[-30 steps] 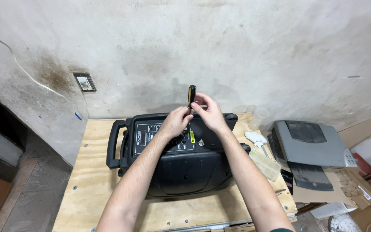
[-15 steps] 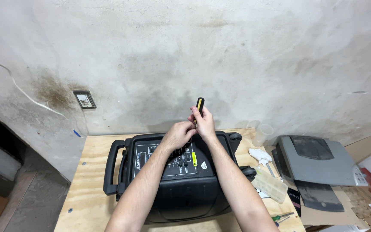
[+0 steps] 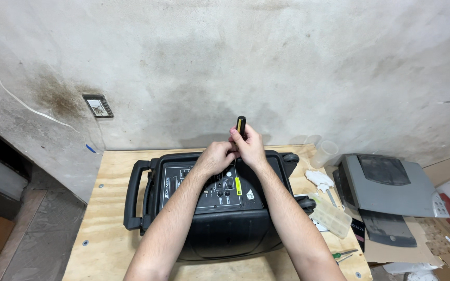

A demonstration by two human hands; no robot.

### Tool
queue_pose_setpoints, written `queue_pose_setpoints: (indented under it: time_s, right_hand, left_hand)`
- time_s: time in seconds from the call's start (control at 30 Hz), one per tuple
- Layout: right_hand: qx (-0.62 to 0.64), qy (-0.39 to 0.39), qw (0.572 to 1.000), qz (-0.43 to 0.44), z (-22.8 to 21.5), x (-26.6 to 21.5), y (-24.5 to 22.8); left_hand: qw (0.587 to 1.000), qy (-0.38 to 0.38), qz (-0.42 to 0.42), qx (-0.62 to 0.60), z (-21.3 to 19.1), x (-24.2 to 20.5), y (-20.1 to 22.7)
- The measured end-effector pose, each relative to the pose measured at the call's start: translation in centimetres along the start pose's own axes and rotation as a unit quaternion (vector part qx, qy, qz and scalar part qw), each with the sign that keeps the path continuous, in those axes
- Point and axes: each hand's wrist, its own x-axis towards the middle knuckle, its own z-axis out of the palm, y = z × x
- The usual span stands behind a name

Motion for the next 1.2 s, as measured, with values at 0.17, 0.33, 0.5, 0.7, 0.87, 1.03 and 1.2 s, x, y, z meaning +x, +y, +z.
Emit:
queue_pose_setpoints:
  time_s: [0.17,0.33,0.5,0.7,0.87,1.03,1.2]
  right_hand:
    - [-0.018,0.006,1.0,-0.021,0.1,-0.4,-0.3]
    - [-0.013,0.047,0.995,-0.082,-0.5,-0.3,0.0]
    - [0.079,0.08,0.992,-0.055,-0.5,-0.6,0.1]
    - [0.086,0.047,0.995,-0.036,0.1,0.1,0.4]
    - [0.131,0.039,0.988,-0.076,0.1,-0.6,-0.1]
    - [0.223,0.034,0.97,-0.095,0.9,0.2,-0.2]
    - [0.336,-0.077,0.936,-0.073,2.1,1.5,-0.3]
  left_hand:
    - [1.0,0.005,-0.018,0.011,0.1,-0.4,-0.1]
    - [1.0,0.001,-0.012,-0.024,0.1,-0.5,0.8]
    - [0.999,-0.002,-0.024,-0.022,0.1,-0.3,0.6]
    - [0.998,0.008,-0.052,-0.029,0.4,0.2,-0.7]
    - [0.999,-0.002,-0.038,0.003,1.2,0.8,-1.7]
    - [0.999,-0.006,-0.033,0.002,0.9,1.2,-0.7]
    - [0.999,-0.011,-0.034,-0.014,0.4,0.7,0.1]
